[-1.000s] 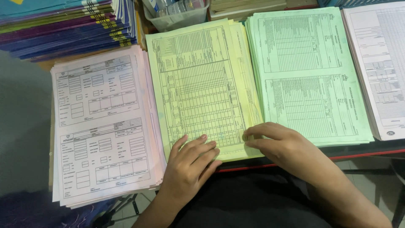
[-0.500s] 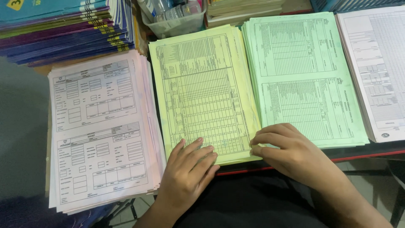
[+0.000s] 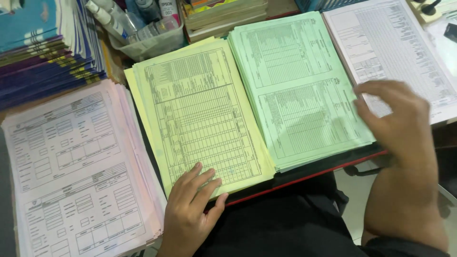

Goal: Sorting and organizing different colored paper forms into stacks

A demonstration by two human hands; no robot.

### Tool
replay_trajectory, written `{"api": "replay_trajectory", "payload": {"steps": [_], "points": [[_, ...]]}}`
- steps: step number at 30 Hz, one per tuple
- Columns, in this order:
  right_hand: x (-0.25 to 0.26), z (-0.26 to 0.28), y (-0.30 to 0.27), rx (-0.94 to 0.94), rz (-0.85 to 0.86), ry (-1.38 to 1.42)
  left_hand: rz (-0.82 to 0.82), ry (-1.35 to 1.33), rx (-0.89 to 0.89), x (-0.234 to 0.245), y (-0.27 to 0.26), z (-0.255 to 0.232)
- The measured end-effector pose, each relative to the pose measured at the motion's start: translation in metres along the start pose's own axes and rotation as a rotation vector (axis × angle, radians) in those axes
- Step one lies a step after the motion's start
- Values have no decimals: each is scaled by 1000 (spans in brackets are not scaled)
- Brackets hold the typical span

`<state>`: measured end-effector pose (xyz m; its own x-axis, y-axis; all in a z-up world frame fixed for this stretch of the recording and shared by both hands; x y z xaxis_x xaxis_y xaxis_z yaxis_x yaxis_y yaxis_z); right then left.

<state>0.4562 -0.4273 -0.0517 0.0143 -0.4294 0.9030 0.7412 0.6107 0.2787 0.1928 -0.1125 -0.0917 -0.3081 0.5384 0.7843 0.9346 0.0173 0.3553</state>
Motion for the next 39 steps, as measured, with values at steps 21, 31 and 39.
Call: {"api": "replay_trajectory", "payload": {"steps": [21,31,39], "points": [[13,-24,14,-533,245,92,1,-13,39,-2,1,3],[20,-20,18,-699,307,154,21,-16,63,-1,1,3],[11,-39,6,-485,228,96,8,-5,50,-2,1,3]]}}
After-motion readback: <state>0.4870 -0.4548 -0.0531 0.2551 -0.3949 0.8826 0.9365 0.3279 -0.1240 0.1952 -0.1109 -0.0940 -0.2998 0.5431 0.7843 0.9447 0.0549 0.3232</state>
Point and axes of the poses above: each hand's wrist, its own y-axis towards the middle knuckle, its own x-axis out of the back of the hand, z = x × y, the point moved 2 cm from there along y, towards the middle knuckle, and after that the axes turned 8 degrees about z, right-handed, at the moved point
